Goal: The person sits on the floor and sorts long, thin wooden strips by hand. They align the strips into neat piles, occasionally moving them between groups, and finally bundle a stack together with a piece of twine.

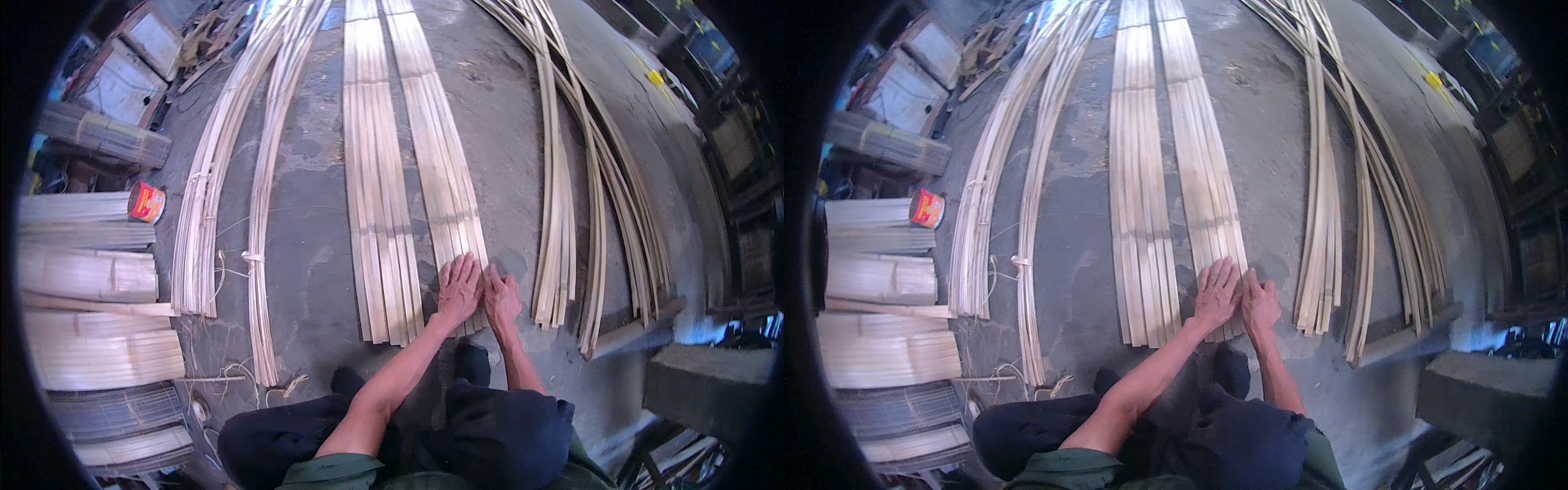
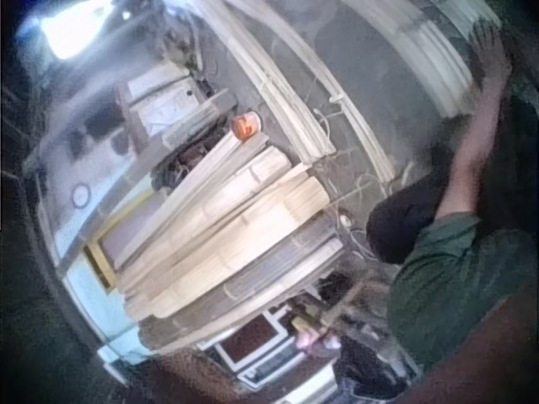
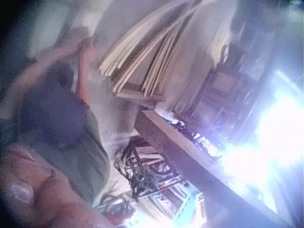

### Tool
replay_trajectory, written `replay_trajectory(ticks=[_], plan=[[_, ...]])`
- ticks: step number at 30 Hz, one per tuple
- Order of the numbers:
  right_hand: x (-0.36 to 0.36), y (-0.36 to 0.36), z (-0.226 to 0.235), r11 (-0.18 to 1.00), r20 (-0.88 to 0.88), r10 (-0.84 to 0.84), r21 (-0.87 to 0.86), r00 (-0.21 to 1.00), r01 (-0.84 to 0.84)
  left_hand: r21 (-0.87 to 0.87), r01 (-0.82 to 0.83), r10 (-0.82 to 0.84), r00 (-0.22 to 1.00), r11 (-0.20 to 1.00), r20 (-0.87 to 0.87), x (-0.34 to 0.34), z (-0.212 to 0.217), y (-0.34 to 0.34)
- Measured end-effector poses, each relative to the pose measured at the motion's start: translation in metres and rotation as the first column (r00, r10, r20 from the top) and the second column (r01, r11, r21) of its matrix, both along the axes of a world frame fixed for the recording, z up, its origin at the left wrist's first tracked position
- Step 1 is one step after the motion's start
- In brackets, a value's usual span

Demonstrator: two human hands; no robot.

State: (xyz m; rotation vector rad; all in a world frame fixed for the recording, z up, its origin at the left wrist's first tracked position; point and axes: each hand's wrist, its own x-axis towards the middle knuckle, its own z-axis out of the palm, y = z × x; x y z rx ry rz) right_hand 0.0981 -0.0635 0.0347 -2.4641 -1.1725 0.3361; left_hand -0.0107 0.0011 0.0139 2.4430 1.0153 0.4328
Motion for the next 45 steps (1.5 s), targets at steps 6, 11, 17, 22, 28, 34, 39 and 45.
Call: replay_trajectory(ticks=[6,11,17,22,28,34,39,45], plan=[[-0.041,0.001,0.000,0.962,-0.398,0.179,0.264,0.900,-0.075,-0.105,-0.443,0.441,0.783,0.890,0.438,-0.017,0.008,0.040],[-0.109,0.001,-0.014,0.903,-0.433,0.415,0.300,0.800,-0.306,-0.103,-0.613,0.614,0.736,0.783,0.286,-0.039,-0.004,0.070],[-0.106,0.005,-0.027,0.955,-0.539,0.296,0.186,0.789,-0.231,-0.169,-0.626,0.648,0.740,0.761,0.181,-0.050,-0.019,0.075],[-0.108,0.005,-0.011,0.979,-0.939,0.039,0.104,0.341,0.176,-0.425,-0.561,0.689,0.678,0.710,0.257,-0.050,-0.016,0.082],[-0.111,0.007,0.002,0.958,-0.848,0.102,0.224,0.520,0.177,-0.473,-0.400,0.563,0.778,0.785,0.277,-0.032,0.013,0.089],[-0.113,0.010,-0.008,0.967,-0.864,0.102,0.202,0.493,0.154,-0.426,-0.462,0.572,0.801,0.778,0.175,-0.035,-0.019,0.095],[-0.103,0.008,-0.003,0.979,-0.862,0.059,0.148,0.503,0.139,-0.321,-0.496,0.565,0.808,0.807,0.171,-0.028,-0.021,0.085],[-0.101,0.009,-0.003,0.981,-0.884,0.034,0.120,0.466,0.155,-0.394,-0.478,0.548,0.833,0.785,0.081,-0.028,-0.016,0.090]])
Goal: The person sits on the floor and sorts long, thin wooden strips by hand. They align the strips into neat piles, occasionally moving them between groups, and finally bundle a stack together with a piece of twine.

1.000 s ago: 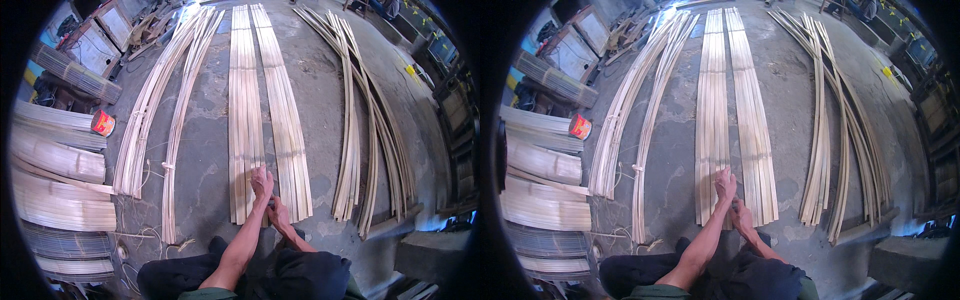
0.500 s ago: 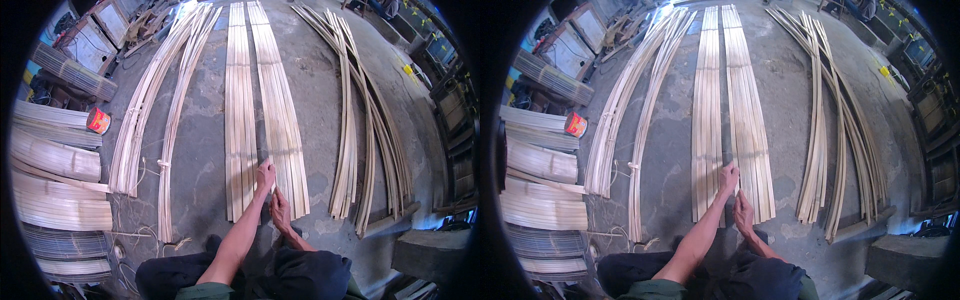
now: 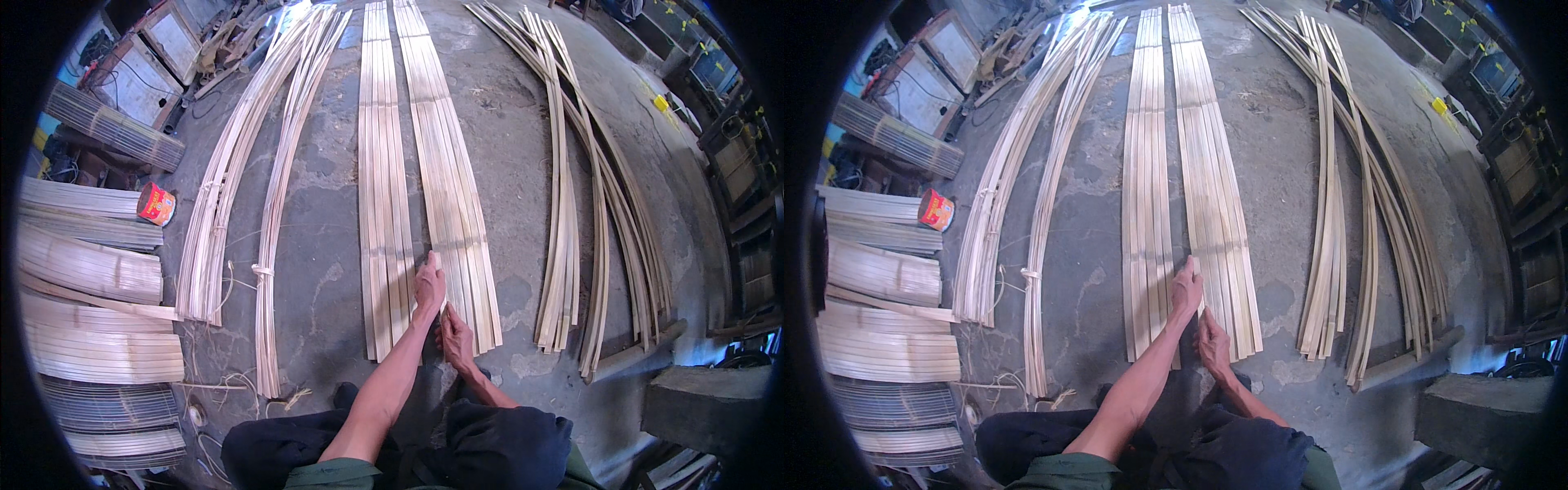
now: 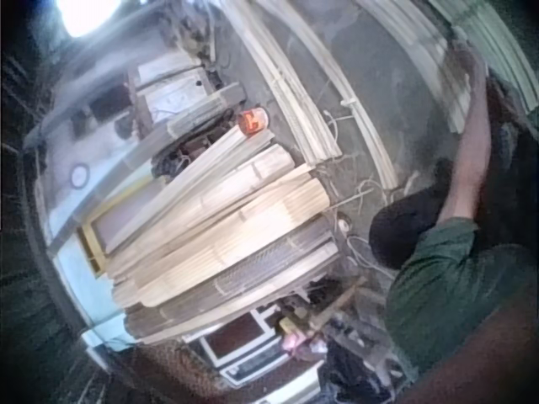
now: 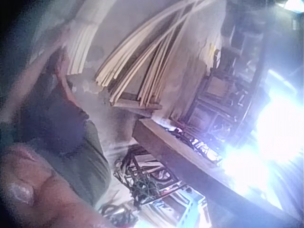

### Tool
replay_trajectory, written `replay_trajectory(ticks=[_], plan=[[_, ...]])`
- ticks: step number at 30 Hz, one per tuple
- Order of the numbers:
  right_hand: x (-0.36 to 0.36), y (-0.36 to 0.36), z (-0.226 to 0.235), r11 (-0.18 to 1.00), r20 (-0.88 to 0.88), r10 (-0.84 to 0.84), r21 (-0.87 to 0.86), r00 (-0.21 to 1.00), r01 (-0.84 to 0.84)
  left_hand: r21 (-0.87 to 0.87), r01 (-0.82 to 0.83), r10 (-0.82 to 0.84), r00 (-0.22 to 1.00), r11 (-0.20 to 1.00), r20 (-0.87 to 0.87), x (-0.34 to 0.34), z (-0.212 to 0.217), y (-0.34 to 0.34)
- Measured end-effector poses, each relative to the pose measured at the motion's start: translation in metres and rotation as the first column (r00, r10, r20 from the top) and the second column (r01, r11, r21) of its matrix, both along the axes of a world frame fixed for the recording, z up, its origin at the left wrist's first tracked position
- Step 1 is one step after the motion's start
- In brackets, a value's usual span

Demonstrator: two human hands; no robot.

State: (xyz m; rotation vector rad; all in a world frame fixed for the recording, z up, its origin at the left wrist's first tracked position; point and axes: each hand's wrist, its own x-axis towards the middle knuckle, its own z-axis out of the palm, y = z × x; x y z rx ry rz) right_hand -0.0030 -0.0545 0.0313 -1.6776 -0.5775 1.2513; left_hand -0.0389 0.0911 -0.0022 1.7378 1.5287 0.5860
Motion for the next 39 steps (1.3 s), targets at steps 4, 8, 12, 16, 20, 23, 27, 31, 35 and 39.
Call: replay_trajectory(ticks=[4,8,12,16,20,23,27,31,35,39], plan=[[-0.005,0.000,-0.004,0.998,-0.004,-0.034,0.043,0.999,0.034,-0.042,-0.094,0.098,0.988,0.995,0.120,-0.005,-0.002,0.000],[-0.001,-0.010,-0.022,0.983,0.329,-0.069,0.183,0.942,0.008,0.076,-0.176,0.144,0.938,0.981,0.316,0.014,0.024,-0.010],[0.019,-0.017,-0.011,0.931,0.203,-0.210,0.341,0.956,0.132,0.067,-0.116,0.084,0.927,0.991,0.365,0.042,0.057,-0.027],[0.034,-0.010,0.022,0.984,0.357,-0.159,0.131,0.920,0.119,0.222,-0.030,-0.054,0.929,0.975,0.366,0.029,0.033,-0.017],[0.092,-0.013,0.009,0.986,0.503,-0.165,0.072,0.848,0.149,0.357,0.197,-0.233,0.971,0.913,0.059,0.048,0.043,-0.048],[0.117,-0.010,-0.001,0.992,0.578,-0.105,0.006,0.809,0.125,0.363,0.402,-0.380,0.915,0.841,-0.134,0.052,0.034,-0.073],[0.118,-0.004,-0.007,0.970,0.521,-0.215,0.210,0.826,0.120,0.336,0.578,-0.489,0.813,0.744,-0.315,0.046,0.014,-0.099],[0.117,-0.009,-0.008,0.980,0.594,-0.164,0.186,0.787,0.064,0.331,0.642,-0.500,0.756,0.692,-0.422,0.041,0.005,-0.103],[0.119,-0.011,-0.011,0.983,0.419,-0.183,0.109,0.889,0.151,0.318,0.634,-0.542,0.770,0.704,-0.335,0.041,0.015,-0.103],[0.110,-0.019,0.003,0.960,0.531,-0.247,0.247,0.811,0.131,0.284,0.641,-0.580,0.766,0.713,-0.276,0.040,0.018,-0.096]])
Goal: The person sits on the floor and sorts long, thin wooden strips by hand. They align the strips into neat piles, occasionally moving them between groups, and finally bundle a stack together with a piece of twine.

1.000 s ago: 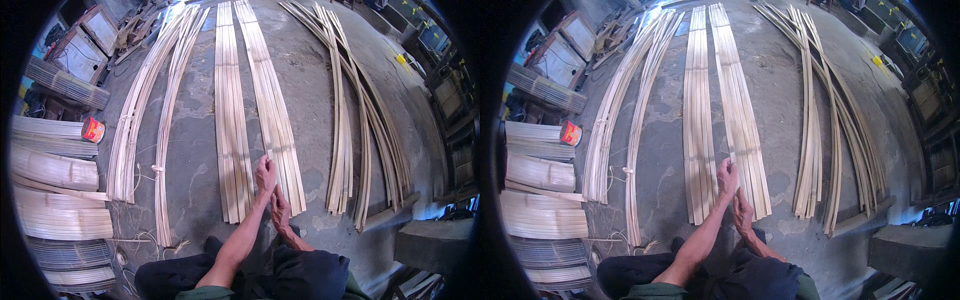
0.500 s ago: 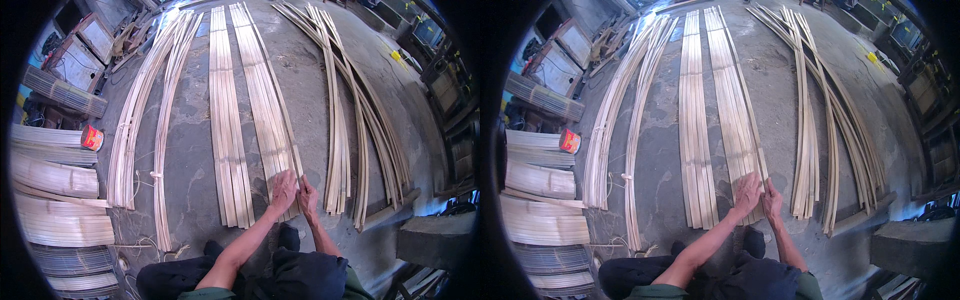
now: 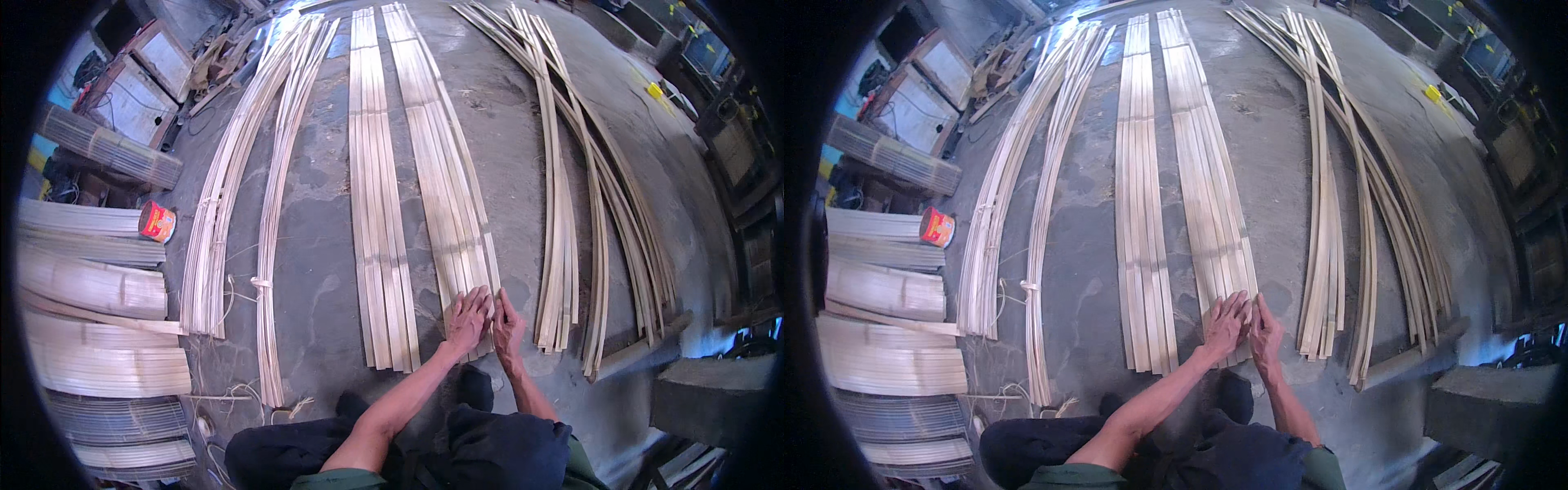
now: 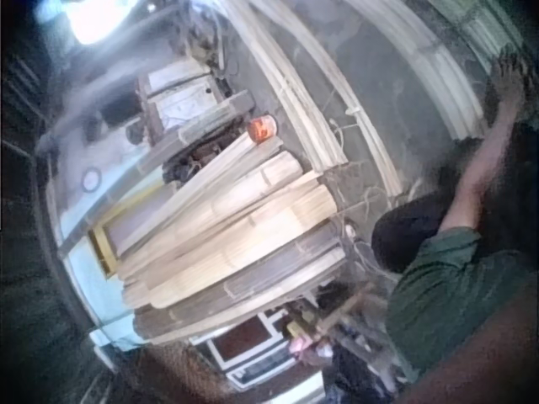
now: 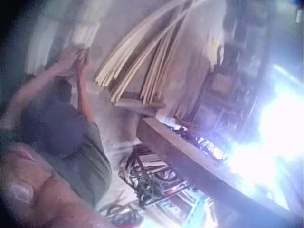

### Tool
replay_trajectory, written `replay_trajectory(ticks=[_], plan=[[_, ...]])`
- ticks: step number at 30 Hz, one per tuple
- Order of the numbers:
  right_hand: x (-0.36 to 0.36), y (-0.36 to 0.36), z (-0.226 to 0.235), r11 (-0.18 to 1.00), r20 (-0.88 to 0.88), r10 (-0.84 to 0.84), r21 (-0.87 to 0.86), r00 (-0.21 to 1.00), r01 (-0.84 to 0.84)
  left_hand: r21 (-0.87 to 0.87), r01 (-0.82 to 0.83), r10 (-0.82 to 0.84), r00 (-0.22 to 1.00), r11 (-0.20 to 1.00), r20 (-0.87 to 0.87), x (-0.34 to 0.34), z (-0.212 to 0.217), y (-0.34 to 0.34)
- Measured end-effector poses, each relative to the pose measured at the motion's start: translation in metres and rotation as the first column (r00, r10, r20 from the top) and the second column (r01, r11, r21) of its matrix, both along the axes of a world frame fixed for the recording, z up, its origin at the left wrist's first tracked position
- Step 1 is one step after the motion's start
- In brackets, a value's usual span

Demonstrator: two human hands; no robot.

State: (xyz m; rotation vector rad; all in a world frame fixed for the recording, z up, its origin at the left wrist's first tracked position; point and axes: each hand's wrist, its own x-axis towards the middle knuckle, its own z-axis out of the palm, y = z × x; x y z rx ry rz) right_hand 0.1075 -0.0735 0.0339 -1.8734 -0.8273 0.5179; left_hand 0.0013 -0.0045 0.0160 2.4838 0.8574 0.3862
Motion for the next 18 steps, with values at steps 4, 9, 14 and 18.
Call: replay_trajectory(ticks=[4,9,14,18], plan=[[-0.048,0.007,0.016,0.991,-0.013,0.054,0.120,0.998,-0.052,-0.085,-0.230,0.245,0.913,0.969,0.327,-0.014,-0.007,0.019],[-0.092,0.014,-0.016,0.987,-0.206,0.122,0.131,0.971,-0.096,-0.061,-0.584,0.548,0.713,0.809,0.438,-0.040,0.005,0.064],[-0.131,0.022,-0.020,0.974,-0.527,0.185,-0.012,0.830,-0.225,0.038,-0.824,0.799,0.559,0.566,0.223,-0.097,-0.001,0.102],[-0.136,0.025,-0.004,0.931,-0.551,0.257,-0.079,0.794,-0.356,0.081,-0.900,0.897,0.434,0.429,0.080,-0.141,-0.013,0.112]])
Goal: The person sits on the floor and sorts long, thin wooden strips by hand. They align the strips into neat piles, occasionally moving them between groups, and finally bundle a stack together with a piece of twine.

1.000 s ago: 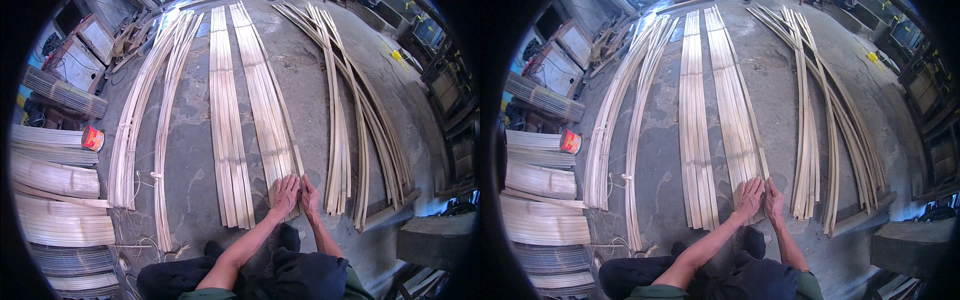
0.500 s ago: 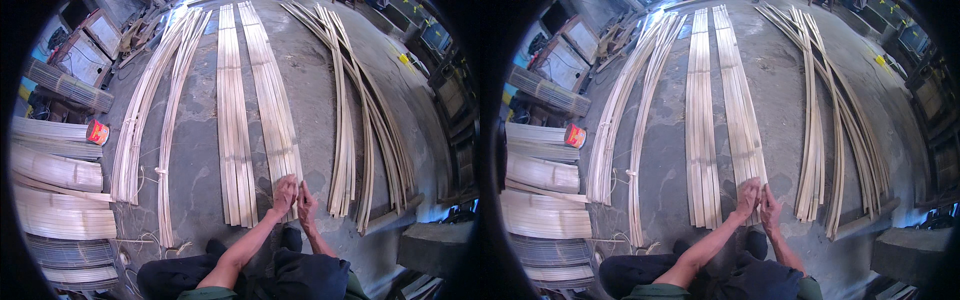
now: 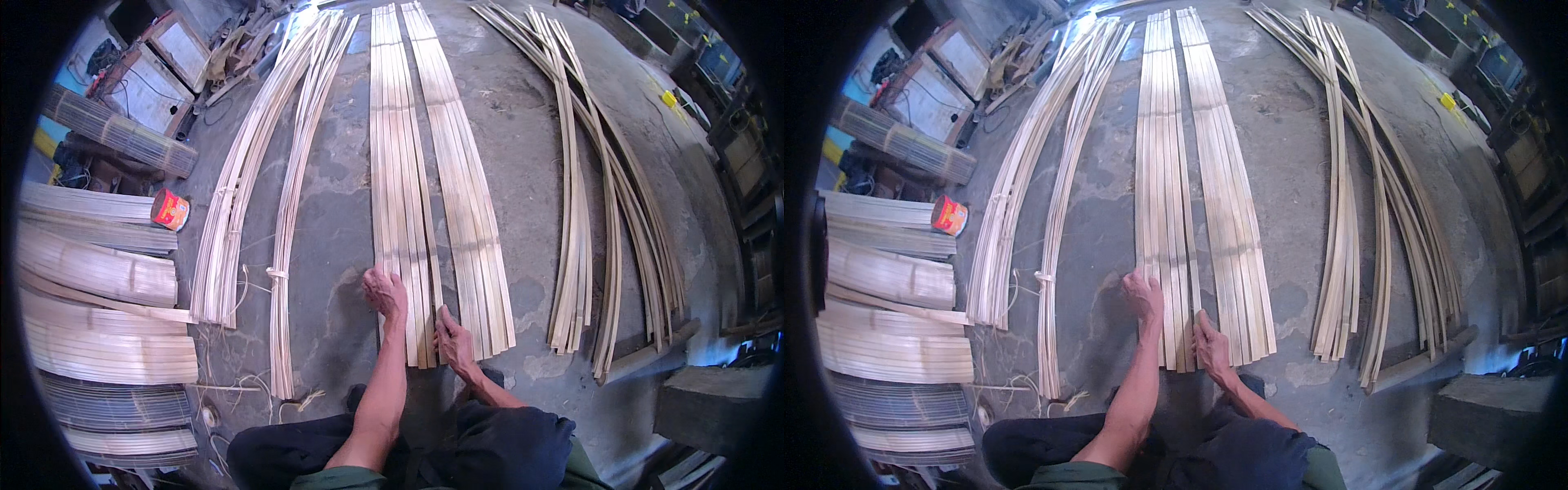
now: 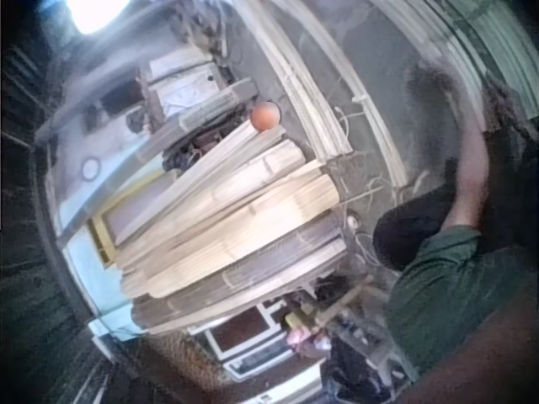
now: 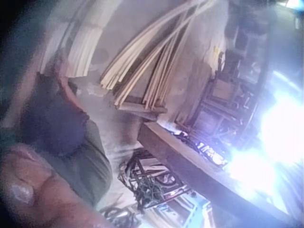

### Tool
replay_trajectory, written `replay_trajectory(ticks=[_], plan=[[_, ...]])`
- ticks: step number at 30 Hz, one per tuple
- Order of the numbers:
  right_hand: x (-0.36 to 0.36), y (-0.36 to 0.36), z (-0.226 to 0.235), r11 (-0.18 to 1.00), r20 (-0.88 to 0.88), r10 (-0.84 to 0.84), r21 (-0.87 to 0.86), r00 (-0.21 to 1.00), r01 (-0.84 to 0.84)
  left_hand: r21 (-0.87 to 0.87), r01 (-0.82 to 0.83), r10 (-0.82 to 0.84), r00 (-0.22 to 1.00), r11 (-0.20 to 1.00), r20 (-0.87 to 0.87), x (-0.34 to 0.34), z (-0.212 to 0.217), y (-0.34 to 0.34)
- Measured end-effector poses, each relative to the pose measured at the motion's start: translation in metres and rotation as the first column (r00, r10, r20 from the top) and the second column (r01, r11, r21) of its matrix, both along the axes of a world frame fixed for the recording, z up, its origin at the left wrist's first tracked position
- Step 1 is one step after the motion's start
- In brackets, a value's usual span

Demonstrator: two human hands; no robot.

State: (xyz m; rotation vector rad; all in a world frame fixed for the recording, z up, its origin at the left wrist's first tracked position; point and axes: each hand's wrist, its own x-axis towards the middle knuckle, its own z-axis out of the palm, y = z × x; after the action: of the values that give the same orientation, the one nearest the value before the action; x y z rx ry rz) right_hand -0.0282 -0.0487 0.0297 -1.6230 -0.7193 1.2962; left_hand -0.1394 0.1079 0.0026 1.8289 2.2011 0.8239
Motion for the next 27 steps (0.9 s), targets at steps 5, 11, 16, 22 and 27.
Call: replay_trajectory(ticks=[5,11,16,22,27], plan=[[0.004,-0.004,-0.026,0.992,0.117,0.092,0.079,0.989,-0.102,-0.130,-0.027,0.022,0.999,0.991,-0.044,-0.010,-0.004,0.000],[0.008,0.009,-0.010,0.976,0.421,0.170,0.056,0.891,-0.212,-0.129,-0.047,0.047,0.999,0.991,-0.006,-0.016,-0.005,0.006],[0.017,0.010,-0.004,0.958,0.517,0.270,-0.058,0.812,-0.281,-0.155,-0.051,0.058,0.997,0.987,0.041,-0.014,0.003,0.005],[0.027,0.006,0.004,0.942,0.671,0.310,-0.120,0.674,-0.314,-0.190,-0.069,0.086,0.993,0.979,0.081,-0.007,-0.001,0.011],[0.021,0.007,-0.005,0.917,0.696,0.353,-0.123,0.626,-0.380,-0.270,-0.122,0.153,0.983,0.955,0.097,-0.022,-0.004,0.018]])
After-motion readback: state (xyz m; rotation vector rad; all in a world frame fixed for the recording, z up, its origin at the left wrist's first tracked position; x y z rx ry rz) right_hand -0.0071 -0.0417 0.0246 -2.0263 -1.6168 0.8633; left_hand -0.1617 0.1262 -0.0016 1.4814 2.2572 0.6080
